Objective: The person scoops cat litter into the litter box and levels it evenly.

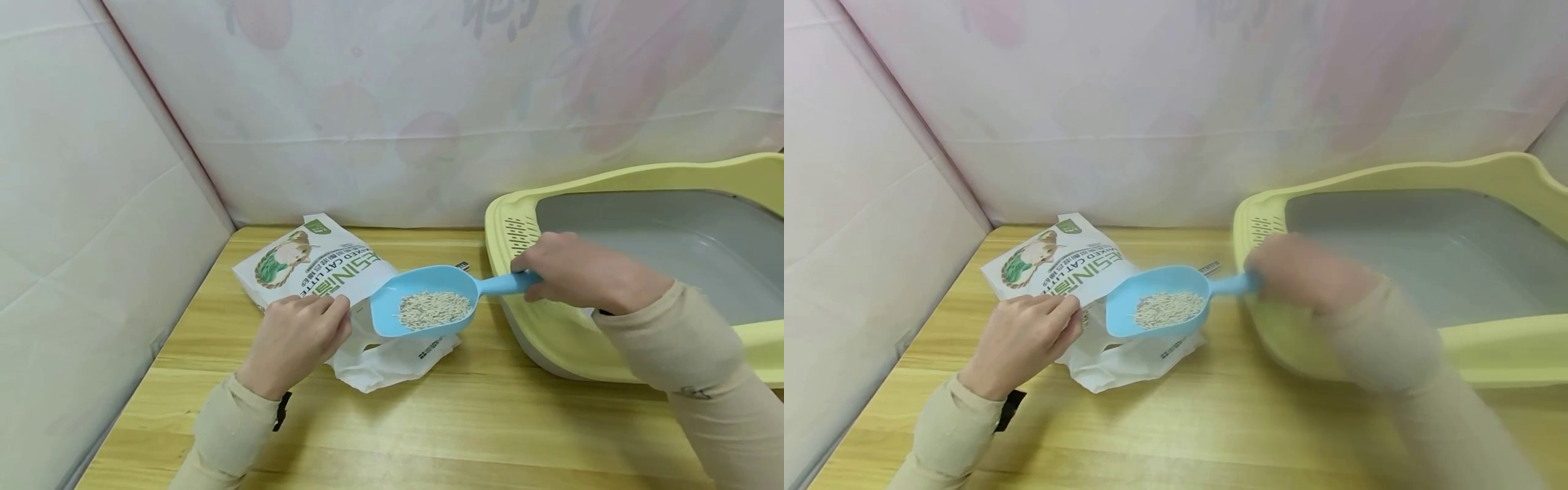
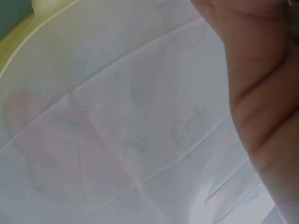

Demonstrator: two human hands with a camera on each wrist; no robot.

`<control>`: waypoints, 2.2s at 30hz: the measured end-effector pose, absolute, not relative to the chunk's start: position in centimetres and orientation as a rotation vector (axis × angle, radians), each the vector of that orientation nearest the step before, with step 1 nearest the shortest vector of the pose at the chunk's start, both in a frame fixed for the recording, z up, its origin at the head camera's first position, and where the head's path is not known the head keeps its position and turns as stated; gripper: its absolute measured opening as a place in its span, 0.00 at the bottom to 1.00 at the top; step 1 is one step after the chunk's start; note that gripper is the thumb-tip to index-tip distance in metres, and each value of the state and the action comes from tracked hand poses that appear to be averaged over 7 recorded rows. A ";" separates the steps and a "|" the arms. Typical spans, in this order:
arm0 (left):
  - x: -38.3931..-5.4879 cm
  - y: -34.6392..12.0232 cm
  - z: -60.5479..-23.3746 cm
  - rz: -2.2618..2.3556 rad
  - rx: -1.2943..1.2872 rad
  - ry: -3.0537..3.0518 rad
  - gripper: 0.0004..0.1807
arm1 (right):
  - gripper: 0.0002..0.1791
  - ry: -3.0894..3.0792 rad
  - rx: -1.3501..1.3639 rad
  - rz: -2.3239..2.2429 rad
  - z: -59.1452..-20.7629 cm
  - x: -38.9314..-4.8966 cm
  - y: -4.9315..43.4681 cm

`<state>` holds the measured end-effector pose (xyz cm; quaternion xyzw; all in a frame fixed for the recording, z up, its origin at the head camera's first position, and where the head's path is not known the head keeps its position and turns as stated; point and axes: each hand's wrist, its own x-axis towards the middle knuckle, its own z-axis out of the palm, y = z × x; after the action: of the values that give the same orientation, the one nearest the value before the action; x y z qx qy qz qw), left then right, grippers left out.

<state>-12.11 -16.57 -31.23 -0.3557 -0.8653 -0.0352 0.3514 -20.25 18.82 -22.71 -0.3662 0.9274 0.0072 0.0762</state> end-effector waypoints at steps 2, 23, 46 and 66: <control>-12.1 -16.5 -31.2 -0.098 -0.915 -2.232 0.13 | 0.11 2.775 -1.082 0.014 -22.5 -20.4 18.9; -12.2 -16.3 -31.0 -0.105 -0.885 -2.199 0.16 | 0.11 2.817 -1.020 -0.055 -21.3 -21.5 21.9; -12.2 -16.5 -31.2 -0.120 -0.892 -2.210 0.16 | 0.12 2.846 -0.886 -0.114 -21.1 -22.2 24.7; -12.4 -16.5 -31.2 -0.124 -0.913 -2.204 0.15 | 0.13 2.834 -0.730 -0.132 -20.5 -22.6 26.4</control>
<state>-12.37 -16.54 -31.25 -0.3555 -0.8580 -0.0482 0.3677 -22.59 26.40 -20.52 -0.2478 0.9620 -0.0447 0.1060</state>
